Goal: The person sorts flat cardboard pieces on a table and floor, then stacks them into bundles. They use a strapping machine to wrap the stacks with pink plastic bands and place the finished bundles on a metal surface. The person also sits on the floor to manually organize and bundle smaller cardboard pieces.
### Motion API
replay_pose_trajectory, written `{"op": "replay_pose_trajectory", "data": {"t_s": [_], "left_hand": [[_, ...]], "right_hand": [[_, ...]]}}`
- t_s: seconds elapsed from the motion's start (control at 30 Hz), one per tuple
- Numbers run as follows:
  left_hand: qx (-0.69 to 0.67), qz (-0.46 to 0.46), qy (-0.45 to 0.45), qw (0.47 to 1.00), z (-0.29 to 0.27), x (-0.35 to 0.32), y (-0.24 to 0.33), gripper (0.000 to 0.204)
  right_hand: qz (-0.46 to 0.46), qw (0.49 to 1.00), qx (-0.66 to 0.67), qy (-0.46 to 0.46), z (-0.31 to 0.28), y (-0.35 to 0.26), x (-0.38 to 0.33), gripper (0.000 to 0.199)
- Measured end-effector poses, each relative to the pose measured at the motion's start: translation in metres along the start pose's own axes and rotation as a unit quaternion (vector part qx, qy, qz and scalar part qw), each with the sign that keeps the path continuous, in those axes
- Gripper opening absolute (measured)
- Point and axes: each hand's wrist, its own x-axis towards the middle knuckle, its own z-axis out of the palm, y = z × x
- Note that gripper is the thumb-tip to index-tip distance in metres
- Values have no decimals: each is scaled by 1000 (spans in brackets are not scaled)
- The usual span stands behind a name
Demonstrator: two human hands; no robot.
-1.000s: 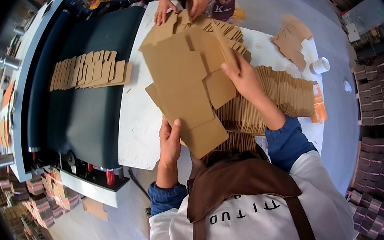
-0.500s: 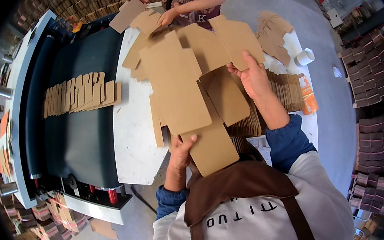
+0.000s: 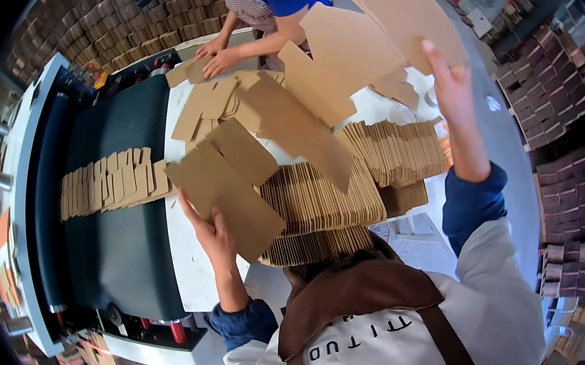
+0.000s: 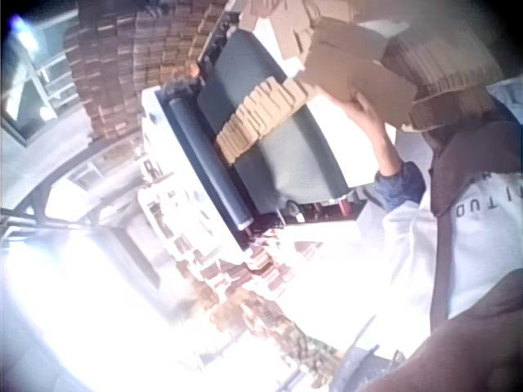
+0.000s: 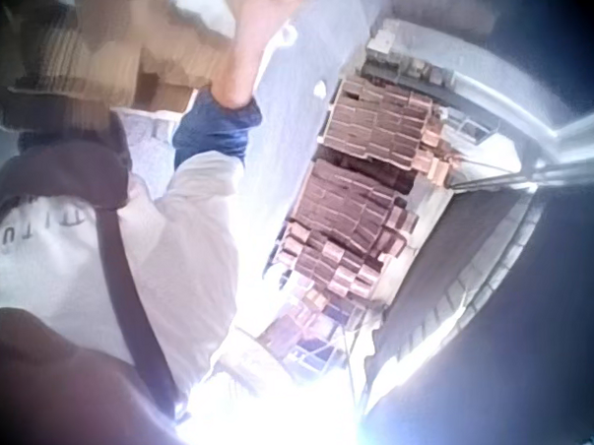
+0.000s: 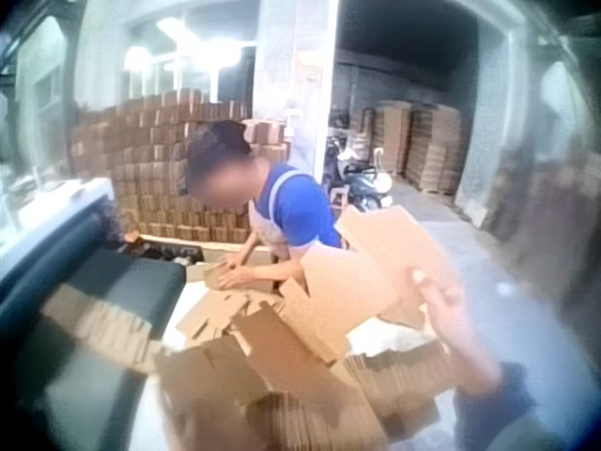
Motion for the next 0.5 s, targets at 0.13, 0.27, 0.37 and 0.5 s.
{"op": "replay_pose_trajectory", "data": {"t_s": [0.13, 0.27, 0.37, 0.5], "left_hand": [[26, 40, -104, 993, 43, 46, 38, 27], [-16, 38, -157, 987, 126, 73, 62, 59], [64, 60, -162, 983, 177, 91, 63, 70], [174, 86, -155, 969, 242, 102, 68, 71]], "right_hand": [[-58, 988, -144, -10, -36, -17, 32, 32], [-60, 998, -24, -12, -50, -29, 51, 37], [-92, 995, -7, -33, -80, -4, 75, 35], [-32, 999, 40, -16, -127, 43, 112, 34]]}}
